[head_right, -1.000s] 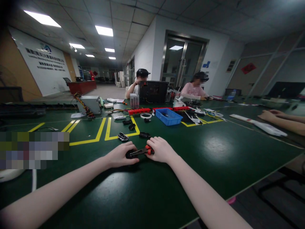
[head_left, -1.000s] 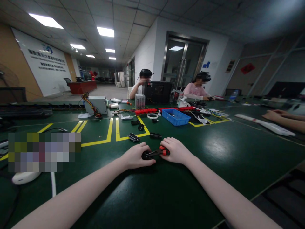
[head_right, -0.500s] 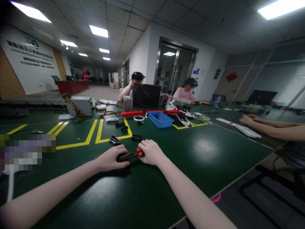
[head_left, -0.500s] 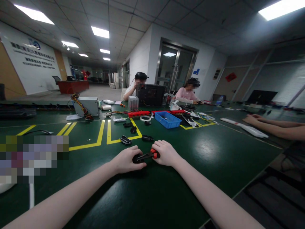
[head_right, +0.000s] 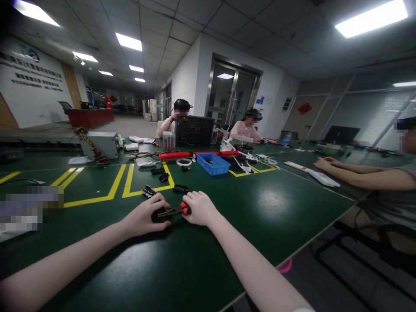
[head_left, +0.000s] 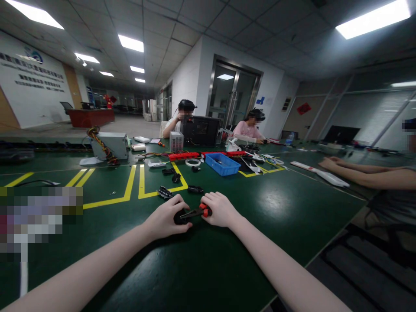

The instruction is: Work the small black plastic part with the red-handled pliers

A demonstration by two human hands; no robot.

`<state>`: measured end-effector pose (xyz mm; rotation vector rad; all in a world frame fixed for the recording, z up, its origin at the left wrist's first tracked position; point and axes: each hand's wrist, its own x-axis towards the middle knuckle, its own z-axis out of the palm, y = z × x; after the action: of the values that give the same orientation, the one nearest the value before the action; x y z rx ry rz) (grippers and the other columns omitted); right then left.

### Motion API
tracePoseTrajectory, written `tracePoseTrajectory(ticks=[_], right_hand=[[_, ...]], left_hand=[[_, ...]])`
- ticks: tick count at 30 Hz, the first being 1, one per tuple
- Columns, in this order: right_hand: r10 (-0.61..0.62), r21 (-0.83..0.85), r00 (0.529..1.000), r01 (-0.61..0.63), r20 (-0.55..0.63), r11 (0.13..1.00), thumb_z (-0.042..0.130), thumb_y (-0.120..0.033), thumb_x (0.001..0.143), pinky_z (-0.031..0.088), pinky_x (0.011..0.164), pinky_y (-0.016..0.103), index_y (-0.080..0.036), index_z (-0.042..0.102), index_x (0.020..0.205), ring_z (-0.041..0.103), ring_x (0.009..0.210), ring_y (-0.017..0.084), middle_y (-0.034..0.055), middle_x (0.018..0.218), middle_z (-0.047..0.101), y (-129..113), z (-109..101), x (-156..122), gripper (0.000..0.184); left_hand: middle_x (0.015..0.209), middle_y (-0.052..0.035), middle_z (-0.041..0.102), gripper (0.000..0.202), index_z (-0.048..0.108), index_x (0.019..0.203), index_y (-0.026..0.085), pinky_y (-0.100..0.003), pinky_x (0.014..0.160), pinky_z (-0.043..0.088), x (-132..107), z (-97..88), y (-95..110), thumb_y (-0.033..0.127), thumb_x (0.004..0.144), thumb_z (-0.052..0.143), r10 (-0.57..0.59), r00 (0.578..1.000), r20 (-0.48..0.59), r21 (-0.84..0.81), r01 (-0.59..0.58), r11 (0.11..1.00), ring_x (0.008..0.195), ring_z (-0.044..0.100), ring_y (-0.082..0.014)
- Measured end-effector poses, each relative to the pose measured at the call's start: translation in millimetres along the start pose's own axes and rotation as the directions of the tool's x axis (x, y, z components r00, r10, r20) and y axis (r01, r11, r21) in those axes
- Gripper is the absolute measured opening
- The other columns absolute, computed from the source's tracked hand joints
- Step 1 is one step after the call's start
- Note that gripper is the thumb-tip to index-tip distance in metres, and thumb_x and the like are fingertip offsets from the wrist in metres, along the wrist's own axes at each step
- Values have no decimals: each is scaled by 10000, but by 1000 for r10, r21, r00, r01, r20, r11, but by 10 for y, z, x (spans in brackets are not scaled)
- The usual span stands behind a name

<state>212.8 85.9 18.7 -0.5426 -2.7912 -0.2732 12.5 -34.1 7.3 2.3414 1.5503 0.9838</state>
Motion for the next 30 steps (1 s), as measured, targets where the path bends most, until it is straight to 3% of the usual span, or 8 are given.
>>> tracePoseTrajectory(ticks=[7,10,13,20,25,30], right_hand=[[-1,-14,1000,1,7,1000,605,-343,728,332,706,300,-182,529,829,498,810,182,50,901,575,-11,3,-5,204],[-30,-40,999,30,16,999,606,-340,727,333,718,306,-179,532,836,500,829,189,59,912,577,-25,11,-3,208],[-48,-62,999,49,18,997,609,-349,726,333,724,311,-177,534,842,500,846,198,67,921,578,-34,19,1,221],[-35,-63,999,37,21,997,599,-340,729,333,716,308,-179,534,839,505,832,196,66,911,580,-32,8,-2,205],[-21,-42,999,22,26,999,620,-342,714,339,717,308,-183,538,828,512,827,197,59,899,584,-28,1,-12,212],[2,5,1000,-3,15,1000,648,-337,697,345,705,295,-185,535,806,511,810,184,47,884,580,-1,-1,-11,219]], left_hand=[[959,-45,538,370,627,1026,198,-304,747,471,6,1,-26,450,759,665,-35,996,79,-30,37,999,800,563,-183],[854,-38,557,332,658,922,175,-288,709,446,31,4,-73,464,886,497,-57,994,92,-61,63,996,753,555,-170],[758,-35,550,448,652,788,156,-277,676,421,53,1,-102,422,964,338,-64,995,82,-89,71,993,721,542,-163],[893,-35,553,270,662,925,187,-283,743,435,26,-30,-70,422,878,538,-28,991,134,-87,40,995,799,556,-176],[929,-34,539,389,649,945,193,-289,739,460,11,-34,-50,507,721,702,22,984,175,-41,-15,999,811,561,-190],[997,-51,541,335,621,1009,210,-299,759,484,9,-11,-47,424,760,684,38,991,125,-30,-34,999,849,577,-194]])
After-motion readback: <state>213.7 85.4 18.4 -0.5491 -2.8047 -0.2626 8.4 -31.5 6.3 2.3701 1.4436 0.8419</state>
